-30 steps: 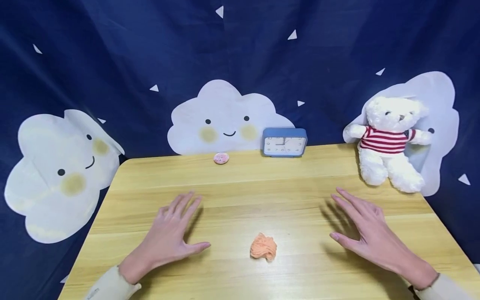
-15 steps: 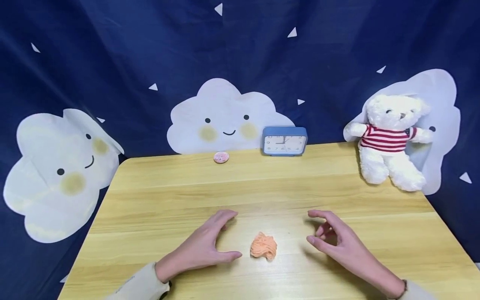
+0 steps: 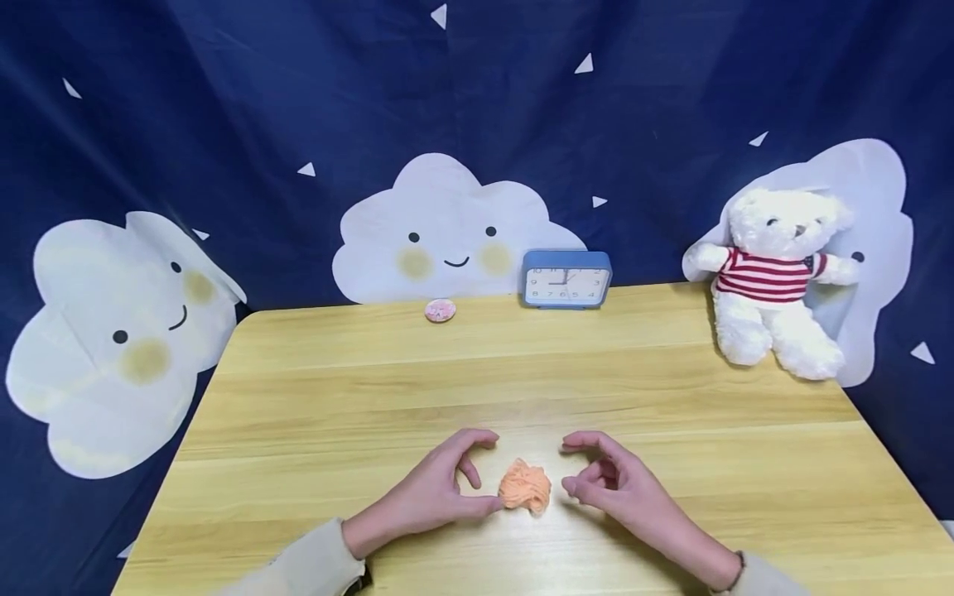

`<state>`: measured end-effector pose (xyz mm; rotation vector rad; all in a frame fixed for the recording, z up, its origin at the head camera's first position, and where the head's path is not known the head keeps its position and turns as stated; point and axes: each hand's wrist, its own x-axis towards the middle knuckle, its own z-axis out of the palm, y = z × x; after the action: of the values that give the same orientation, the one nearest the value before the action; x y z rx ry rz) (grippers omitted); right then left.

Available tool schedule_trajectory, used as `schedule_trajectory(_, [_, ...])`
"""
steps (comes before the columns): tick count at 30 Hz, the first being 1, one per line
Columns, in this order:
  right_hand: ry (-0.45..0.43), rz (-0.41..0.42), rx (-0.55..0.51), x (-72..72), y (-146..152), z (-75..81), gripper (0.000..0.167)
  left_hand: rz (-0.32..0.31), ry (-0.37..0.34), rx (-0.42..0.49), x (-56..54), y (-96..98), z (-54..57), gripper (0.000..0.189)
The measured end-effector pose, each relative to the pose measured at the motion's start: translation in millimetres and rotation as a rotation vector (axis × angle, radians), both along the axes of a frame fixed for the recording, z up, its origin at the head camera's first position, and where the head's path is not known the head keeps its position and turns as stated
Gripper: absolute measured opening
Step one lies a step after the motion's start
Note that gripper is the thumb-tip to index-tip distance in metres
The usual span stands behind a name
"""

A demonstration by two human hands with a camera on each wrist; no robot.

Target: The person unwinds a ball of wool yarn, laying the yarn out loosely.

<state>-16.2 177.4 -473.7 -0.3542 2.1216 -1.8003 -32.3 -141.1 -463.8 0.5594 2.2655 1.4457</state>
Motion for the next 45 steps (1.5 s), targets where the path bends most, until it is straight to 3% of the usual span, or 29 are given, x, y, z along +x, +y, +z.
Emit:
schedule_trajectory(7, [-0.086, 0.052, -0.031, 5.5, -18, -1.3, 0.054, 0.036, -0.158, 0.092, 6.7, 21.4, 2.1, 0.074])
schedule_trajectory(14, [-0.125, 0.072, -0.034, 3.5, -30, 0.3, 0.053, 0.060, -0.178, 0.146, 5.1, 37.1, -0.3, 0.065])
schedule_trajectory(21, [-0.136, 0.053, -0.081, 0.1, -37, 3.5, 0.045, 0.116, -0.267, 0.259, 4.1, 42.1, -1.2, 0.055])
schedule_trajectory(29, [-0.002, -0.021, -0.068, -7.0, -41, 17.9, 0.027, 0.137, -0.155, 0.231, 2.5, 44.0, 12.5, 0.042])
schedule_trajectory(38, [0.305, -0.108, -0.056, -12.5, -46, 22.6, 0.018, 0.135, -0.164, 0.334, -3.5, 48.6, 21.4, 0.035])
schedule_trajectory(45, [0.304, -0.183, -0.087, -13.6, -44, 28.4, 0.013, 0.180, -0.206, 0.417, -6.3, 47.7, 22.5, 0.036])
